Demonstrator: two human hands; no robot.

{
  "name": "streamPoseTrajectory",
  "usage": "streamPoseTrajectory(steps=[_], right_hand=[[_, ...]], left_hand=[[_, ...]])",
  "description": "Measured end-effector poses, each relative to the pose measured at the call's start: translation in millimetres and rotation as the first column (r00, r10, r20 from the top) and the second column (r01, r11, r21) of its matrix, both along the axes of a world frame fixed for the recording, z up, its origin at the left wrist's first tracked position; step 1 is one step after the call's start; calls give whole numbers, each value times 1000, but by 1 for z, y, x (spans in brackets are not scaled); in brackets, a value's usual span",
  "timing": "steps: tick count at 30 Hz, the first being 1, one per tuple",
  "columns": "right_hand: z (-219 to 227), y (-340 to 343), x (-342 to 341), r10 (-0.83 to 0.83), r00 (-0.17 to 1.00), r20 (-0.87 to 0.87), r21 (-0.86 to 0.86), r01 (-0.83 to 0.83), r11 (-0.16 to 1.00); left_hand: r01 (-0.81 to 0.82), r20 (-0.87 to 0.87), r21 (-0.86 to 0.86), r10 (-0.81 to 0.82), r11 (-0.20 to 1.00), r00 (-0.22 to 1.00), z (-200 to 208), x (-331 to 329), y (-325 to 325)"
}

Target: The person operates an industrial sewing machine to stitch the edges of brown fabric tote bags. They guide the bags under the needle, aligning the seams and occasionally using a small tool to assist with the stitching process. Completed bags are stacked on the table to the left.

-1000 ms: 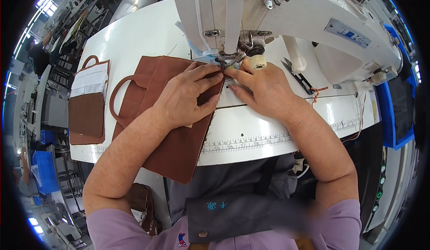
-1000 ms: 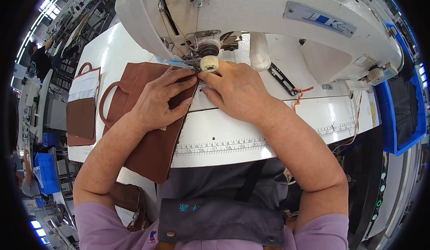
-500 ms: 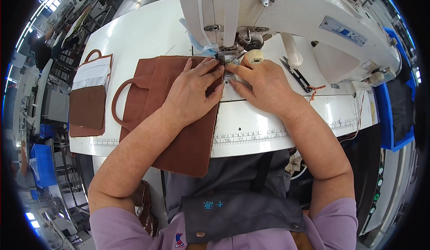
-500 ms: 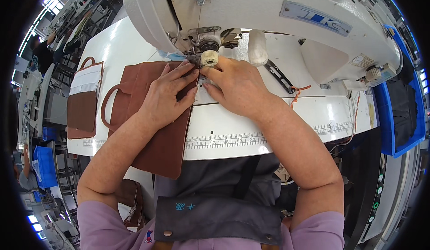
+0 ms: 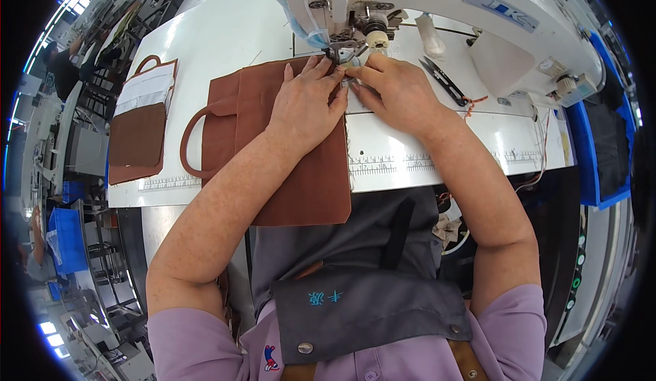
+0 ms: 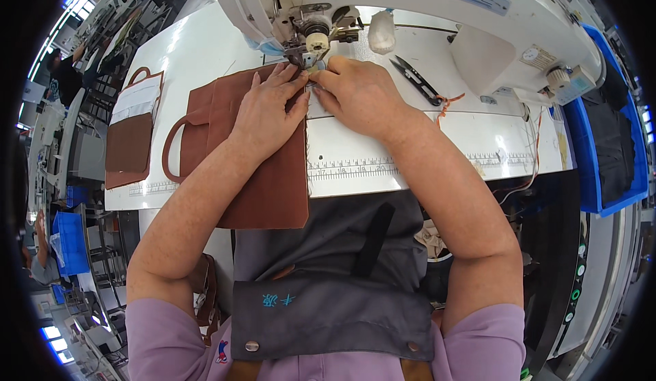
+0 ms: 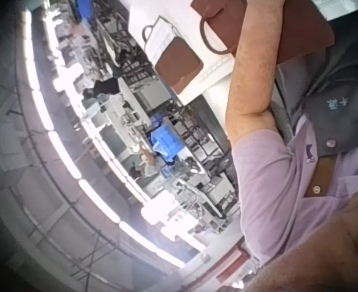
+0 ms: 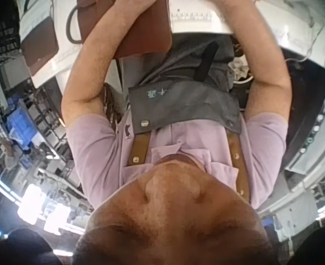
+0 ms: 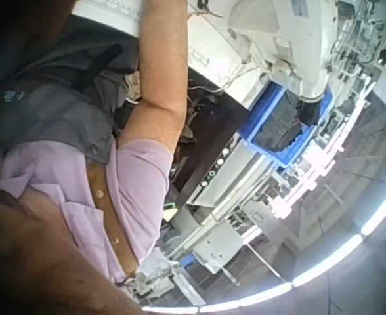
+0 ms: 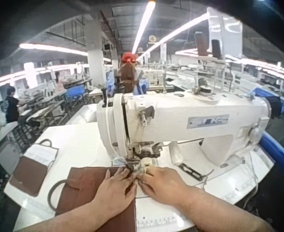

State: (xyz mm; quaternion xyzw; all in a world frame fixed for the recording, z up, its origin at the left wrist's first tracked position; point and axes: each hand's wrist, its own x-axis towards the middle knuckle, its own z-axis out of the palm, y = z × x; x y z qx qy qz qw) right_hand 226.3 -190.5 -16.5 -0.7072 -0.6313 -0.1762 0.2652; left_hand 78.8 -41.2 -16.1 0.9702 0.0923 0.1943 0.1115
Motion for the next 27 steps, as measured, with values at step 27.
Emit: streamPoseTrajectory(steps=[27], right_hand=[[-39, -86, -153, 47, -219, -975, 88, -180, 980]], left_hand=[[217, 262, -93, -186, 972, 947, 10, -138, -59]])
